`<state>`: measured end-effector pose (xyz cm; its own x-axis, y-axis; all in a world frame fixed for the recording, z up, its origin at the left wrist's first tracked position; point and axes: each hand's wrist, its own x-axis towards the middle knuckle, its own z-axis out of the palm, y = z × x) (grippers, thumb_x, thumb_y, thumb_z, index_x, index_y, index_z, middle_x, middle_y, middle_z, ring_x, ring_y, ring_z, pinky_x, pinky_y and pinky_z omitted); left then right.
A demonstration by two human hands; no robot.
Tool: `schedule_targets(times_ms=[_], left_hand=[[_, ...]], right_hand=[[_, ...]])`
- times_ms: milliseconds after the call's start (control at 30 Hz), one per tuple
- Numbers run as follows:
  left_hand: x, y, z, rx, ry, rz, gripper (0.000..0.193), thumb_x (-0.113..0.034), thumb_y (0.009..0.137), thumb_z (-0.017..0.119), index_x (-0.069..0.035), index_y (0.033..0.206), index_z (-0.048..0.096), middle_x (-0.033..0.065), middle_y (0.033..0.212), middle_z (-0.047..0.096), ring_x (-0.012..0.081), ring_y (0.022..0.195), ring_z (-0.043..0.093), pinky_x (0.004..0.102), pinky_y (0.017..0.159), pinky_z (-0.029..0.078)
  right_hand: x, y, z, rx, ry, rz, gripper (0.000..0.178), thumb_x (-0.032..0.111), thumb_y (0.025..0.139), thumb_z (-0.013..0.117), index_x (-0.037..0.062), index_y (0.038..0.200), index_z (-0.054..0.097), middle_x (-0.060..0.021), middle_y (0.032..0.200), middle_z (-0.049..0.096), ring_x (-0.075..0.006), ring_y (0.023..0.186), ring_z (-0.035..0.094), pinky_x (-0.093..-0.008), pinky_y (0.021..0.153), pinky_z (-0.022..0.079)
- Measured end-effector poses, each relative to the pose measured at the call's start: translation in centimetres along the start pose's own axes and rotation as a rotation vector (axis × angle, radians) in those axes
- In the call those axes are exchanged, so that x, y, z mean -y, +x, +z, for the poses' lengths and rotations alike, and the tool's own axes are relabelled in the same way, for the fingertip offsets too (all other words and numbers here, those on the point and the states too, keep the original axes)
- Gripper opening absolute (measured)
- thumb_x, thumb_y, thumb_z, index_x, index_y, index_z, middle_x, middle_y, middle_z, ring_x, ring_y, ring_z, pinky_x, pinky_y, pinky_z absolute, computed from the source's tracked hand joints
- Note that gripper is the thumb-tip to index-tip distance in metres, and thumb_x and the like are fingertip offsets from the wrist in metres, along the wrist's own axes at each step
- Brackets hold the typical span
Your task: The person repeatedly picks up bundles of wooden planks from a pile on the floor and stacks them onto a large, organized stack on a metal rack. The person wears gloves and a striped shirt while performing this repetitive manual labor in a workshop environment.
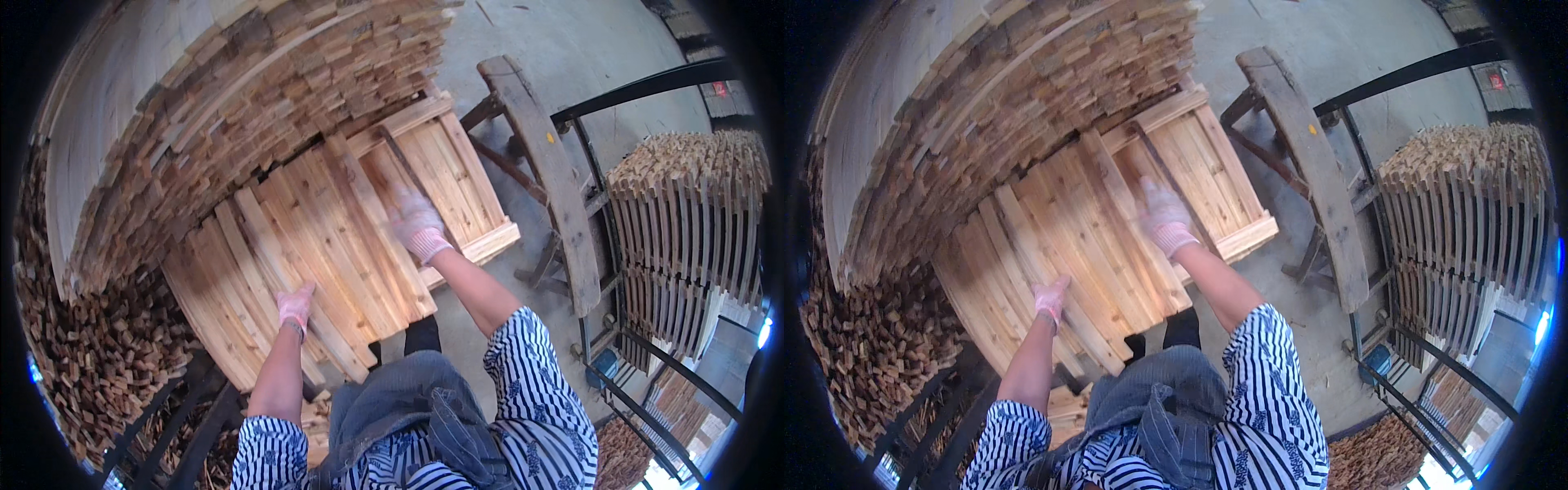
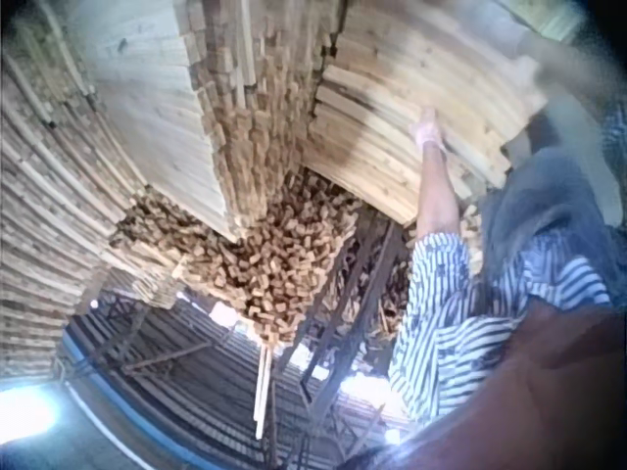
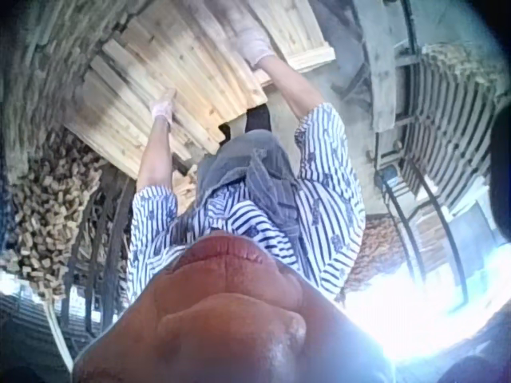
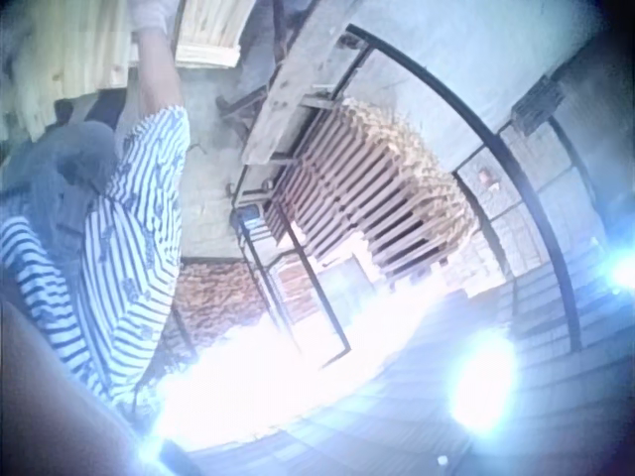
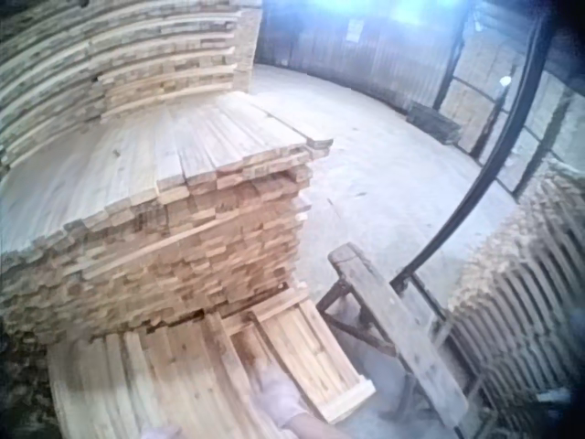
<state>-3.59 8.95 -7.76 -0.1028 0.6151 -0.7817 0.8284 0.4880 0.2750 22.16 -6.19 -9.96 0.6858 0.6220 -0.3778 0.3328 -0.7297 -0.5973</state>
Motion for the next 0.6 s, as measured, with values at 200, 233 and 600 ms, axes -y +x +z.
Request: schedule_targets(times_ms=[200,233,600], left_hand=[[4.0,5.0,1.3,0.024,-0.062,0.057,0.110,-0.032,0.072,0.080,0.010,0.147,0.010,0.0229,0.147,0.036,0.0286,0.134,0.039,0.0341,0.111,0.031],[4.7,6.5,2.5,0.093,-0.102,0.097,0.107,-0.031,0.072,0.080,0.010,0.146,0.013,0.0221,0.144,0.039,0.0284,0.131,0.042,0.0347,0.110,0.034],[-0.4,0.9,-0.9,0.136,-0.115,-0.002,0.095,-0.025,0.074,0.079,0.011,0.140,0.021,0.0271,0.142,0.040,0.0307,0.130,0.045,0.0398,0.107,0.038]], right_hand=[[-8.0,-0.3,-2.2,0.067,-0.498,0.022,0.073,0.006,0.086,0.050,0.0046,0.151,0.017,-0.0248,0.132,0.049,-0.0353,0.106,0.058,-0.0422,0.092,0.048],[-13.6,0.0,-0.7,-0.043,-0.624,-0.057,0.072,0.006,0.086,0.050,0.0046,0.150,0.019,-0.0250,0.132,0.048,-0.0336,0.104,0.059,-0.0415,0.090,0.049],[-12.1,11.1,-33.4,-1.007,-0.812,-0.107,0.065,0.045,0.091,0.057,0.0003,0.137,0.045,-0.0228,0.095,0.065,-0.0375,0.081,0.062,-0.0442,0.071,0.051]])
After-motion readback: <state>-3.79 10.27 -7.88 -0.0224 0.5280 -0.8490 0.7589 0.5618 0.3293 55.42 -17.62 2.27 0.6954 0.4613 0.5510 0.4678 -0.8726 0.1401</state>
